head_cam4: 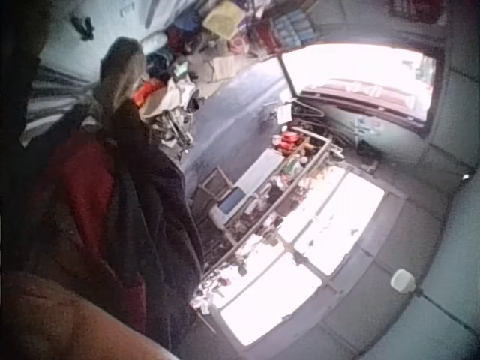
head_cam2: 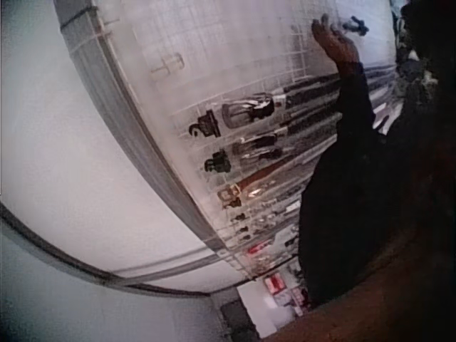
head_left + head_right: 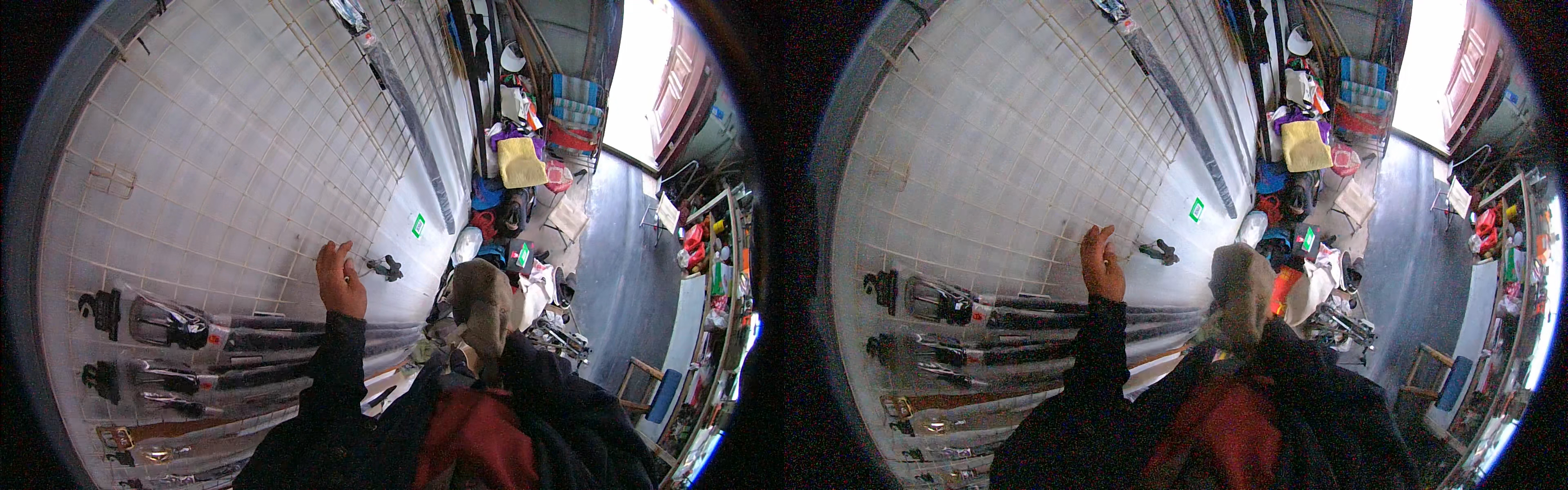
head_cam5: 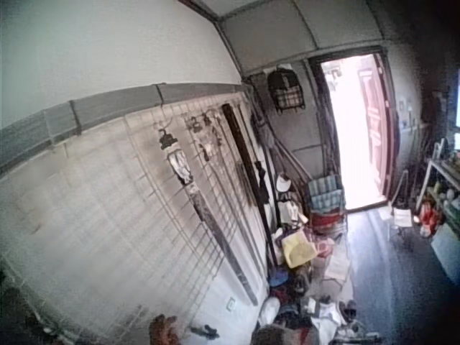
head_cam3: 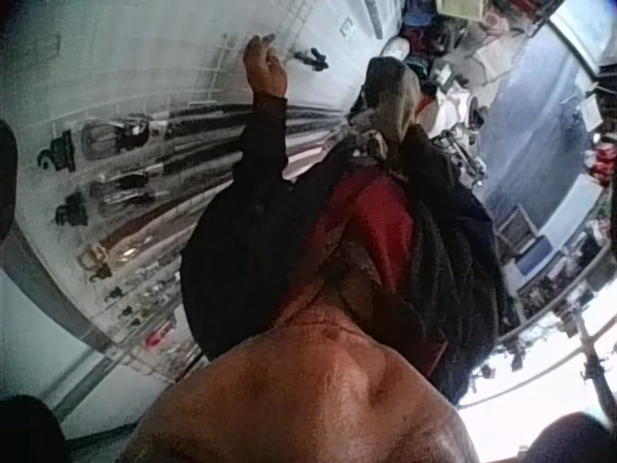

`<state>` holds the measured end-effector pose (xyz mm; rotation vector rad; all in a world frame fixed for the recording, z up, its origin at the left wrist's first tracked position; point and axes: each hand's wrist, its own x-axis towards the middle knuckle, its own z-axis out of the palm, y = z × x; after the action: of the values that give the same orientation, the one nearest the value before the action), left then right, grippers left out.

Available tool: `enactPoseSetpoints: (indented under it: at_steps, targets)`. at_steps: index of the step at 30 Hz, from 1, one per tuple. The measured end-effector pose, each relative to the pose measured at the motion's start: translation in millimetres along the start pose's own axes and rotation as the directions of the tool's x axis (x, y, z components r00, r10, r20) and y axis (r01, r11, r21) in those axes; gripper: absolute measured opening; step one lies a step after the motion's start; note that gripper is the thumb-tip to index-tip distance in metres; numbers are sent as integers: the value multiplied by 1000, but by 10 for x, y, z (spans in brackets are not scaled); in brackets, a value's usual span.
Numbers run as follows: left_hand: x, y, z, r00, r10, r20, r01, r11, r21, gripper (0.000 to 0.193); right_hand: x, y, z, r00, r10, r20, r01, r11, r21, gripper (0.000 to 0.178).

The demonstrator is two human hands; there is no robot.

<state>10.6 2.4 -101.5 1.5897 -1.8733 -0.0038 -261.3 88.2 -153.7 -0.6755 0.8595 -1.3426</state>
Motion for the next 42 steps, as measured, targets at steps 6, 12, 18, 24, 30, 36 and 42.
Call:
enactPoseSetpoints:
  at_steps: [6, 12, 18, 24, 30, 36, 42]
  targets:
    - [68, -53, 120, 998, 10, 63, -16, 995, 96, 31, 463, 305, 29, 962, -196, 191, 272, 769, -579, 24]
    - [86, -16, 69, 997, 28, 75, -33, 998, 61, 23, 1198, 666, 386, 815, -351, 462, 490, -10, -872, 27]
    - [142, 103, -17, 984, 98, 148, -114, 988, 100, 24, 1887, 880, 997, 731, -592, 340, 657, 476, -584, 30]
    - [205, 141, -35, 989, 57, 136, -65, 996, 57, 28, 2284, 1116, 1384, 955, 237, 177, -294, 695, 657, 43]
    - [244, 169, -43, 991, 20, 133, -13, 998, -53, 23, 2254, 1214, 1442, 1000, 12, -9, -5, 829, 560, 40]
    - [252, 149, -105, 980, -27, 198, 26, 1000, 6, 21, 2294, 1148, 1357, 998, -43, 42, 22, 909, 416, 20]
    - [239, 122, -45, 985, 10, 170, -8, 1000, -14, 23, 2479, 1155, 1271, 953, -302, -2, 297, 936, -189, 18]
